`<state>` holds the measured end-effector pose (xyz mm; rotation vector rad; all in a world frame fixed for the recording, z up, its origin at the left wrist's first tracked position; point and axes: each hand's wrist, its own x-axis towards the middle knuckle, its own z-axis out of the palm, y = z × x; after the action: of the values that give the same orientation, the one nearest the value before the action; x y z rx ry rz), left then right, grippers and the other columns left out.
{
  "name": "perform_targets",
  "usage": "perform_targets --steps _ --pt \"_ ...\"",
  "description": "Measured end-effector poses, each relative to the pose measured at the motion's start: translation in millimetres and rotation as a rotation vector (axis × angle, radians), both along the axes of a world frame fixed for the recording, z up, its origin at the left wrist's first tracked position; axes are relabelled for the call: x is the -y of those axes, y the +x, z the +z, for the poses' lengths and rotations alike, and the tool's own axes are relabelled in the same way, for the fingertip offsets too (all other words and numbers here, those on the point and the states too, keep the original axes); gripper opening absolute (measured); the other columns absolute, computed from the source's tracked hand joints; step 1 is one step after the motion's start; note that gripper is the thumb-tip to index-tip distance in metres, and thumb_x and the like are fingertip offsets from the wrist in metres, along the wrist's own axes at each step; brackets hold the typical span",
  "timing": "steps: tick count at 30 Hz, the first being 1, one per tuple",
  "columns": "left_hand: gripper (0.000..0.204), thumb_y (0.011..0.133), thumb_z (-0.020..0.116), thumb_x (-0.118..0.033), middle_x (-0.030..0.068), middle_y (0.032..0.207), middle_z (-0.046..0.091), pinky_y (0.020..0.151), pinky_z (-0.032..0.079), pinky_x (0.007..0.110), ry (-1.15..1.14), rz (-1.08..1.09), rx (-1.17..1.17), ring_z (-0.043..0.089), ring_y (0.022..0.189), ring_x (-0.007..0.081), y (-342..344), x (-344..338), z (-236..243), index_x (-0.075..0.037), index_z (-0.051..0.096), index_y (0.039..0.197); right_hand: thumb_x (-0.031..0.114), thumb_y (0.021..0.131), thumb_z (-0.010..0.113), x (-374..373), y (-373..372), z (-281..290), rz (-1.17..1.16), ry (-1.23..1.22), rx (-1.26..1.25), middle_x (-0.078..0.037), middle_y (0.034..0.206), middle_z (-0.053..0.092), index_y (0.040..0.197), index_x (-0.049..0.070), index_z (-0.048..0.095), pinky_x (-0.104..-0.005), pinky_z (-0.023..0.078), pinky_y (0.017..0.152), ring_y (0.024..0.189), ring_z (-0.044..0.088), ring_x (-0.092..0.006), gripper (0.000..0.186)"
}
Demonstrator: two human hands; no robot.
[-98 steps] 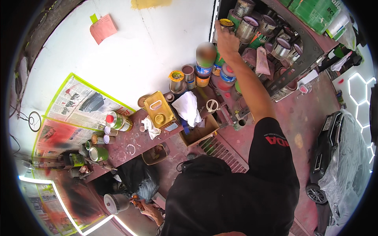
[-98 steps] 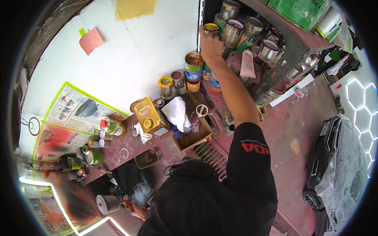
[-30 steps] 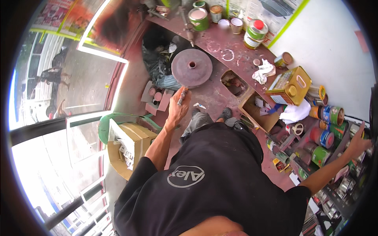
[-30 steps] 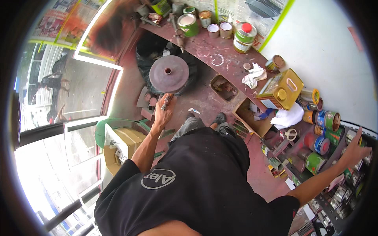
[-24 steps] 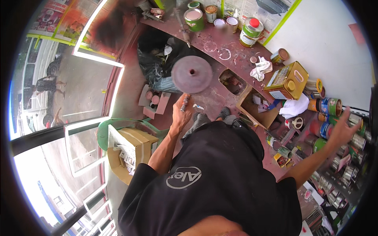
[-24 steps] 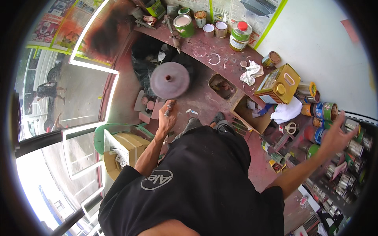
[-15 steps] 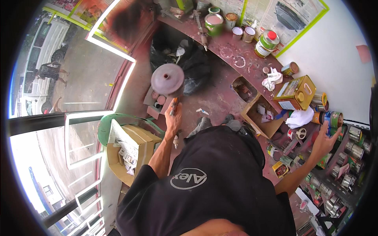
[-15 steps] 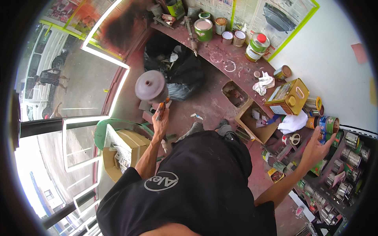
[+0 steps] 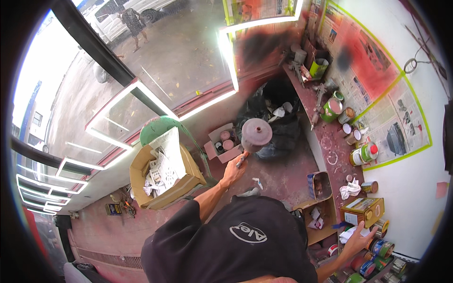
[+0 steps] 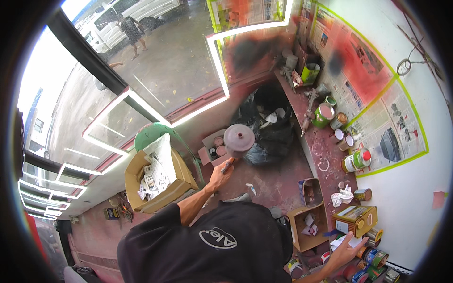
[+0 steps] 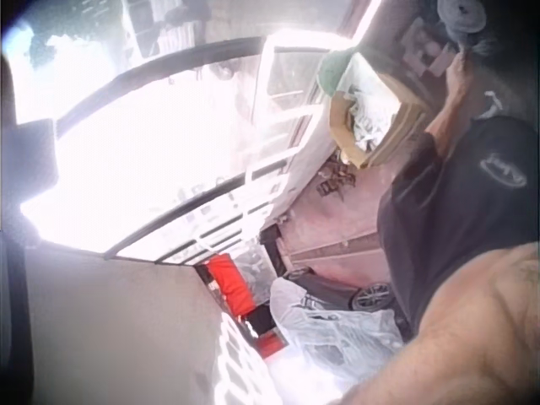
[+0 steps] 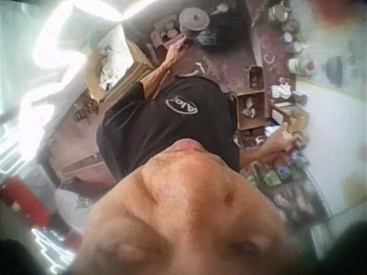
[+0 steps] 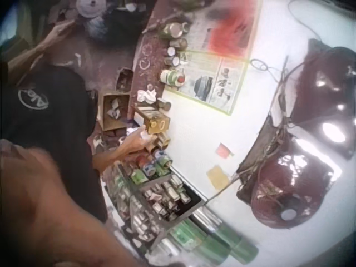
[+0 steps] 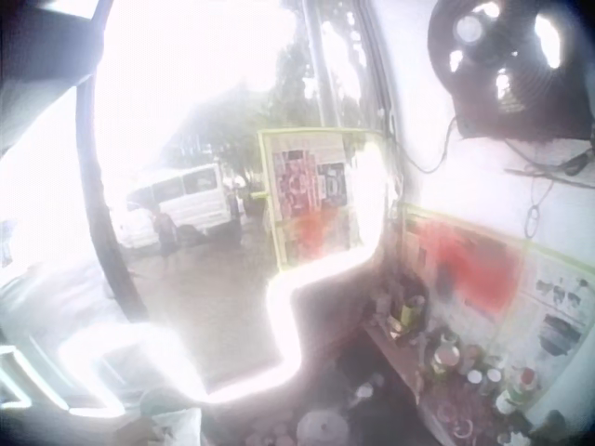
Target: The person pours liquid from a yellow tin into a spray gun cup, then sprays the mixture onto a wall to test the flow. They wipe the cup and gun with a cloth, add more liquid from a green can, and continue mixing and testing the spray gun in a cluttered workshop.
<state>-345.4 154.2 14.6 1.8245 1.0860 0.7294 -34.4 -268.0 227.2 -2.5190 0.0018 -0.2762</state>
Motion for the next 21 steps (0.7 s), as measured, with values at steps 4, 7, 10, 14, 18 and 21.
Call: perform_targets --steps 4,7,10,14,18,21 --pt "0.031 0.101 0.061 -0.018 0.0202 0.090 0.064 0.076 0.051 0.044 -0.097 -0.016 -0.043 0.060 0.078 0.0392 -10.0 -9.4 7.3 -0.008 0.063 0.130 0.031 0.105 0.068 -29.3 6.1 -2.9 0.078 0.072 0.058 -0.026 0.118 0.072 0.166 0.005 0.034 -0.0371 0.056 0.071 0.085 0.070 -0.0219 0.074" --pt "0.028 0.099 0.058 -0.019 0.0239 0.090 0.066 0.076 0.050 0.051 -0.098 0.036 -0.058 0.068 0.087 0.0459 -19.5 -9.1 -6.9 -0.009 0.063 0.125 0.025 0.106 0.067 -54.6 3.9 -3.6 0.243 0.131 0.181 -0.025 0.122 0.071 0.165 0.005 0.035 -0.0365 0.057 0.071 0.086 0.071 -0.0211 0.070" --pt "0.033 0.100 0.060 -0.019 0.0219 0.100 0.069 0.082 0.052 0.046 -0.113 0.016 -0.068 0.070 0.093 0.0403 -24.6 -13.2 -8.9 -0.009 0.063 0.132 0.024 0.106 0.067 -72.7 -6.7 15.3 0.260 0.138 0.123 -0.024 0.138 0.066 0.163 0.003 0.036 -0.0353 0.059 0.075 0.093 0.072 -0.0211 0.068" --pt "0.039 0.100 0.062 -0.018 0.0198 0.112 0.072 0.090 0.054 0.039 -0.203 0.016 -0.068 0.072 0.102 0.0359 -28.4 -12.2 -11.9 -0.006 0.062 0.138 0.024 0.106 0.068 -68.3 10.3 -12.1 0.284 0.128 0.124 -0.023 0.154 0.054 0.164 0.001 0.033 -0.0330 0.059 0.073 0.095 0.071 -0.0209 0.072" --pt "0.039 0.100 0.064 -0.014 0.0171 0.115 0.074 0.095 0.053 0.036 -0.143 0.017 -0.013 0.072 0.109 0.0256 -19.6 -27.0 -12.1 -0.004 0.064 0.138 0.022 0.105 0.069 -67.4 2.5 -13.6 0.301 0.155 0.167 -0.023 0.161 0.046 0.165 -0.001 0.030 -0.0311 0.060 0.080 0.101 0.069 -0.0195 0.075" --pt "0.036 0.099 0.065 -0.021 0.0191 0.091 0.071 0.077 0.055 0.043 0.039 0.050 0.048 0.073 0.083 0.0306 -14.0 -47.5 -81.5 -0.020 0.071 0.134 0.019 0.105 0.068 -62.9 21.1 -39.3 0.405 0.202 0.093 -0.022 0.160 0.047 0.163 -0.005 0.031 -0.0349 0.052 0.103 0.125 0.061 -0.0221 0.073"
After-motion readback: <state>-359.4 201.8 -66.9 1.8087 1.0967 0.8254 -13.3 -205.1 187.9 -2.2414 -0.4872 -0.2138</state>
